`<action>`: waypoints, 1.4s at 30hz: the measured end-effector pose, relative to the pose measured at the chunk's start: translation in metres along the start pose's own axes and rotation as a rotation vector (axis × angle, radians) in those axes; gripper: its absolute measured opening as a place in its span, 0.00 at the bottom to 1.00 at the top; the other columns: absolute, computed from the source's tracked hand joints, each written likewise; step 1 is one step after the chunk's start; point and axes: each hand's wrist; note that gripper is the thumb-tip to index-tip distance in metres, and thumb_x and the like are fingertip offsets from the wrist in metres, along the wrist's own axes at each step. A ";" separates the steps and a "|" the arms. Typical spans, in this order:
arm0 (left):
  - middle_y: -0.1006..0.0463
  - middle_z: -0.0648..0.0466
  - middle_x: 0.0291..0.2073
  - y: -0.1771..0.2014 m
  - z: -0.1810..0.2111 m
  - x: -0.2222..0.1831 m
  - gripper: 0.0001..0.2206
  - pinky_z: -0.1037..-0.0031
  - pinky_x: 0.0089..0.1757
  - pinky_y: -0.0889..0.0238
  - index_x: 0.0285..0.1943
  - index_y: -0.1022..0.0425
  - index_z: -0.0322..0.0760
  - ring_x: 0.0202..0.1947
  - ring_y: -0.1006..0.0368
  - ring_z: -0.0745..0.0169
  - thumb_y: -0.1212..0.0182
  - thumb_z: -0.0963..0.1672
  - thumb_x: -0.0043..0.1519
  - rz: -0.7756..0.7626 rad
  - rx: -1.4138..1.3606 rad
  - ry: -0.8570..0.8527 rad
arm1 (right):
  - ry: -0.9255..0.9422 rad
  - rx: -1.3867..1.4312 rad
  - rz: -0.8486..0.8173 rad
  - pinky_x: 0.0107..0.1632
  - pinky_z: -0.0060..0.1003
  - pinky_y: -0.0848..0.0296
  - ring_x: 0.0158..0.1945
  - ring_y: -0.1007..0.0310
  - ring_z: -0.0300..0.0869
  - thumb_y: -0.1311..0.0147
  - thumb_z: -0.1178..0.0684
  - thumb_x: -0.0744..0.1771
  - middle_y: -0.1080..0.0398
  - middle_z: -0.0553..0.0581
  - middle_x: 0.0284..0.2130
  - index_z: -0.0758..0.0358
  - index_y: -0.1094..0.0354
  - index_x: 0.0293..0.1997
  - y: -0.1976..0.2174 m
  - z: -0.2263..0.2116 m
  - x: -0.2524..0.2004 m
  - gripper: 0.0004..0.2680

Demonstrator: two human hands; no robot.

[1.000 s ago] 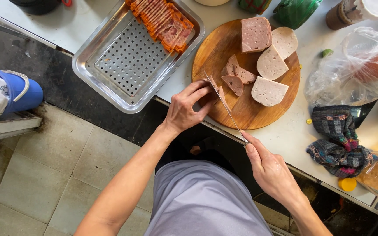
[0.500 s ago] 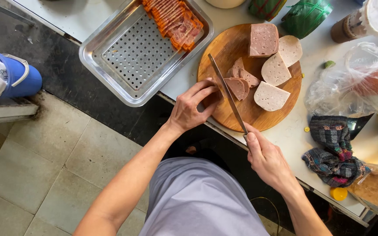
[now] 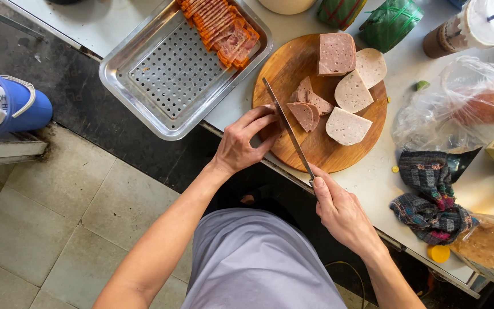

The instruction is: Slice various processed meats on a wooden cutting board and arrange them onto a metal tray.

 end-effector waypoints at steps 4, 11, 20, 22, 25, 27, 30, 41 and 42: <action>0.23 0.48 0.58 -0.001 -0.002 0.000 0.19 0.67 0.54 0.26 0.58 0.24 0.37 0.55 0.22 0.48 0.28 0.40 0.57 0.009 0.025 -0.011 | -0.016 -0.028 -0.005 0.37 0.43 0.28 0.25 0.30 0.45 0.66 0.36 0.70 0.34 0.59 0.17 0.40 0.42 0.72 -0.001 0.004 -0.005 0.21; 0.22 0.48 0.57 -0.003 -0.003 -0.001 0.19 0.68 0.53 0.25 0.58 0.23 0.38 0.54 0.21 0.49 0.28 0.41 0.57 0.007 0.006 0.008 | -0.061 -0.029 -0.021 0.37 0.43 0.28 0.24 0.31 0.45 0.66 0.33 0.70 0.35 0.59 0.16 0.40 0.44 0.73 -0.002 0.005 -0.013 0.21; 0.23 0.49 0.58 -0.005 -0.007 -0.003 0.19 0.67 0.54 0.25 0.57 0.23 0.37 0.55 0.21 0.48 0.28 0.41 0.57 0.009 0.006 0.005 | -0.068 -0.021 -0.016 0.38 0.43 0.27 0.25 0.30 0.45 0.67 0.35 0.69 0.34 0.59 0.17 0.41 0.44 0.73 -0.005 0.007 -0.014 0.22; 0.23 0.49 0.58 -0.005 -0.008 -0.004 0.19 0.67 0.54 0.25 0.57 0.23 0.37 0.55 0.21 0.48 0.28 0.41 0.57 0.010 0.018 0.002 | -0.073 -0.027 -0.023 0.39 0.43 0.27 0.25 0.29 0.46 0.67 0.35 0.69 0.34 0.59 0.17 0.40 0.44 0.73 -0.006 0.003 -0.011 0.22; 0.23 0.49 0.58 -0.007 -0.011 -0.005 0.19 0.66 0.54 0.26 0.57 0.24 0.37 0.55 0.22 0.47 0.27 0.41 0.57 0.003 0.027 0.011 | -0.063 -0.025 -0.015 0.39 0.44 0.27 0.26 0.29 0.46 0.68 0.34 0.69 0.34 0.58 0.17 0.41 0.44 0.73 -0.006 -0.001 -0.006 0.23; 0.23 0.48 0.58 -0.008 -0.013 -0.007 0.19 0.65 0.53 0.25 0.57 0.23 0.38 0.54 0.22 0.47 0.26 0.42 0.56 -0.002 0.046 0.029 | -0.063 -0.027 -0.023 0.39 0.44 0.27 0.26 0.28 0.46 0.68 0.34 0.69 0.33 0.58 0.17 0.40 0.44 0.73 -0.007 -0.002 -0.002 0.23; 0.23 0.47 0.58 -0.010 -0.016 -0.008 0.19 0.65 0.52 0.25 0.56 0.23 0.38 0.54 0.22 0.46 0.26 0.43 0.56 -0.003 0.050 0.041 | -0.044 -0.044 -0.039 0.39 0.44 0.27 0.26 0.28 0.46 0.67 0.35 0.70 0.34 0.59 0.18 0.41 0.45 0.73 -0.005 -0.008 0.004 0.22; 0.21 0.45 0.56 -0.012 -0.007 -0.001 0.17 0.65 0.51 0.25 0.54 0.22 0.39 0.52 0.21 0.46 0.26 0.44 0.56 0.016 0.061 0.059 | 0.051 0.030 0.012 0.40 0.42 0.27 0.27 0.28 0.44 0.65 0.37 0.70 0.32 0.59 0.21 0.44 0.42 0.71 -0.002 -0.009 0.030 0.21; 0.21 0.45 0.55 -0.007 -0.005 0.002 0.18 0.65 0.51 0.25 0.55 0.23 0.40 0.52 0.20 0.46 0.27 0.44 0.57 0.001 0.052 0.063 | 0.053 0.065 -0.003 0.39 0.42 0.26 0.28 0.28 0.44 0.65 0.36 0.70 0.32 0.58 0.22 0.44 0.41 0.71 0.000 -0.007 0.028 0.21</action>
Point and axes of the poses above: each hand's wrist, its own x-axis towards the middle knuckle, its own y-axis out of the back of the hand, z = x × y
